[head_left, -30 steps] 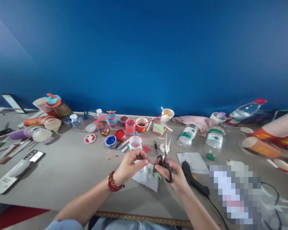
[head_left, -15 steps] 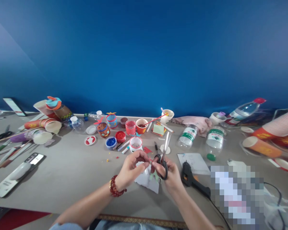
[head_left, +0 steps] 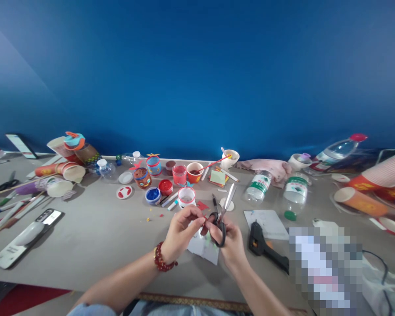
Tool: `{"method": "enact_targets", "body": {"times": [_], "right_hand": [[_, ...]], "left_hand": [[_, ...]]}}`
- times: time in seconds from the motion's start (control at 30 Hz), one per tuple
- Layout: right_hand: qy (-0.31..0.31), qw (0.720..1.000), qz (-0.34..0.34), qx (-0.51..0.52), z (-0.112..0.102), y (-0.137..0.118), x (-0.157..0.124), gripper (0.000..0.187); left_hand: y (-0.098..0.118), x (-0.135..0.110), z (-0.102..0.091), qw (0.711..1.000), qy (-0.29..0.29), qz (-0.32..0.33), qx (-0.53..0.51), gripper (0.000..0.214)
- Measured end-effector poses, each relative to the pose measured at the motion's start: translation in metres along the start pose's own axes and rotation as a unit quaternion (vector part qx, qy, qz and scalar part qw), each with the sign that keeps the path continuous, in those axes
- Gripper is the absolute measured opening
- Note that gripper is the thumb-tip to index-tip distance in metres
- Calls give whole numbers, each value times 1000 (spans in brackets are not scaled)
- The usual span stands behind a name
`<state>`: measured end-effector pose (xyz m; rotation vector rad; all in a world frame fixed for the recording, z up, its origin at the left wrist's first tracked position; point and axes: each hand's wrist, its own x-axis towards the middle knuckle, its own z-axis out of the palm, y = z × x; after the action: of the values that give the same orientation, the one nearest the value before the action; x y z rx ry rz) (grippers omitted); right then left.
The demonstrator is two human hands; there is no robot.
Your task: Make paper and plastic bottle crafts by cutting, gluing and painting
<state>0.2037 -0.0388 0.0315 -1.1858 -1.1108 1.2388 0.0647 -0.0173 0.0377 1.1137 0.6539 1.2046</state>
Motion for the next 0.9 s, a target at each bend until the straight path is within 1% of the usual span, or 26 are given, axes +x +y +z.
{"method": "enact_targets", "body": {"times": [0.1, 0.17, 0.27, 0.33, 0.43, 0.5, 0.63, 0.9], "right_hand": [[-11, 1000, -2, 8, 2, -2, 0, 31], [-30, 1000, 4, 8, 0, -3, -1, 33], [-96, 995, 19, 9, -9, -2, -5, 42], [-146, 989, 32, 11, -17, -1, -9, 48], [-213, 975, 59, 5, -27, 3, -14, 53], [-247, 966, 78, -1, -30, 6, -16, 55], [-261, 960, 100, -6, -30, 10, -15, 58], [-240, 961, 135, 2, -27, 12, -12, 57]], "left_hand": [[1, 0, 0, 1000, -2, -14, -27, 22], [4, 0, -1, 999, -3, -24, -30, 22], [11, 1, -5, 1000, 4, -24, 4, 19], [15, 3, -9, 999, 3, -10, 39, 18], [20, 5, -13, 998, -16, 10, 63, 16], [21, 6, -15, 997, -28, 20, 66, 16], [21, 7, -16, 995, -46, 24, 80, 16], [22, 7, -17, 994, -50, 11, 91, 18]]}}
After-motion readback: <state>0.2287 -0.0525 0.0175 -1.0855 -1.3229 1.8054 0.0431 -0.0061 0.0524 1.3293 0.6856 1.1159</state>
